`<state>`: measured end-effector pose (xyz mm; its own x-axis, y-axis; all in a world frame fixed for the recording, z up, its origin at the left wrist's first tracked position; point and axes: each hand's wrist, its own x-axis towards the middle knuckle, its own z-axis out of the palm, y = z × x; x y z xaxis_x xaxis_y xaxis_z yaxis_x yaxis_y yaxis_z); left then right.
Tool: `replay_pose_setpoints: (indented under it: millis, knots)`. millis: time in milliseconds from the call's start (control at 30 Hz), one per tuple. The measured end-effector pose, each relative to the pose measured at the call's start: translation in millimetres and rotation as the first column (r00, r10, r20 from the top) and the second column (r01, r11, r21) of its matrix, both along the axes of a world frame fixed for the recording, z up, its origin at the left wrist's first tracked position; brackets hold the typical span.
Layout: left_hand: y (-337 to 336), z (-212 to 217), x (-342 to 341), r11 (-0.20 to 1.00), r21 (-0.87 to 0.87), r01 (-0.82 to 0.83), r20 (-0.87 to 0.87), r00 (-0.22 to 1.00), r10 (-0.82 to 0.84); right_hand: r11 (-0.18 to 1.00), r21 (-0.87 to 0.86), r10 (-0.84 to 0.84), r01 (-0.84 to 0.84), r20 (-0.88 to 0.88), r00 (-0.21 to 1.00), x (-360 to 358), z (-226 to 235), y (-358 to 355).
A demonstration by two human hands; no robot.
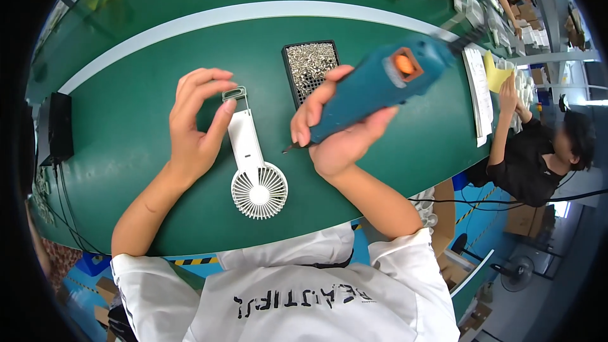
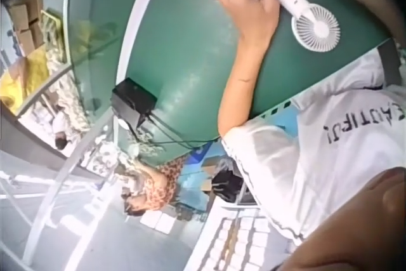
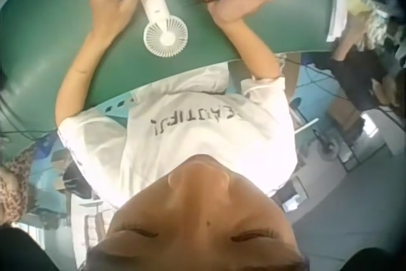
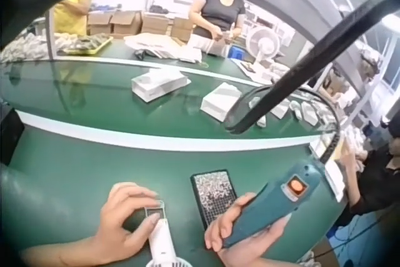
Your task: Assemble a handheld electric fan using an electric screwdriver on a production line.
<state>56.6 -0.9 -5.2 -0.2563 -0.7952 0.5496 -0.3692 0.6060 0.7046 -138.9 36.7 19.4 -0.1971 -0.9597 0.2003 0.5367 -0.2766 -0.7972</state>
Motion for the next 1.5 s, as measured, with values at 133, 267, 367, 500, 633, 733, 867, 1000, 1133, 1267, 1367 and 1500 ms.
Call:
replay_pose_setpoints:
  millis: [133, 267, 367, 500, 633, 733, 867, 1000, 1133, 1267, 1367, 1500]
  knots:
    - [17.2, 9.3, -3.0, 0.988, -0.042, 0.150, -0.026, 0.988, -0.151, 0.987, -0.155, 0.047, -0.044, 0.019, 0.999, -9.9, 28.3, 0.9]
    - [14.2, 4.3, -3.3, 0.971, -0.111, 0.213, 0.006, 0.977, -0.213, 0.989, -0.127, 0.071, -0.071, -0.004, 0.997, 1.5, 27.2, -3.2]
    - [8.3, -7.6, -0.7, 0.980, -0.139, 0.141, -0.079, 0.985, -0.153, 0.997, 0.046, 0.068, -0.063, -0.106, 0.992, 0.8, -1.0, 0.8]
    - [11.7, -8.7, -1.8, 0.980, -0.139, 0.142, -0.105, 0.982, -0.158, 0.999, -0.049, -0.004, 0.001, -0.047, 0.999, -0.6, 3.4, -0.2]
    - [19.5, 5.5, -7.1, 0.961, -0.060, 0.272, -0.061, 0.959, -0.275, 0.985, -0.170, 0.043, -0.040, 0.016, 0.999, -6.7, 40.5, 1.9]
    - [28.8, 6.4, -11.9, 0.929, 0.041, 0.367, -0.104, 0.927, -0.361, 0.981, -0.184, 0.071, -0.063, 0.040, 0.997, -0.4, 56.8, 4.5]
    - [31.3, 2.7, -17.8, 0.903, 0.022, 0.430, -0.157, 0.893, -0.421, 0.975, -0.198, 0.111, -0.104, 0.022, 0.994, 0.5, 56.8, 4.2]
    - [31.9, 3.5, -18.2, 0.891, 0.071, 0.449, -0.154, 0.887, -0.435, 0.961, -0.189, 0.209, -0.203, 0.012, 0.978, 0.2, 55.5, 2.3]
    - [30.1, 12.6, -13.2, 0.869, 0.115, 0.481, -0.086, 0.877, -0.473, 0.862, -0.190, 0.480, -0.470, 0.007, 0.877, 4.6, 49.0, -7.0]
    - [24.5, -3.7, -12.0, 0.994, 0.067, 0.081, -0.028, 0.996, -0.079, 0.897, -0.315, 0.282, -0.311, -0.136, 0.950, 15.4, 28.0, -28.7]
    - [20.0, -6.8, -11.1, 0.996, 0.094, -0.001, -0.023, 1.000, 0.003, 0.931, -0.315, 0.186, -0.183, -0.022, 0.982, 38.1, 20.2, -35.5]
    - [18.7, -15.4, -8.0, 0.989, 0.148, 0.007, -0.054, 0.999, 0.001, 0.967, -0.215, 0.104, -0.138, -0.163, 0.981, 46.9, 19.9, -42.4]
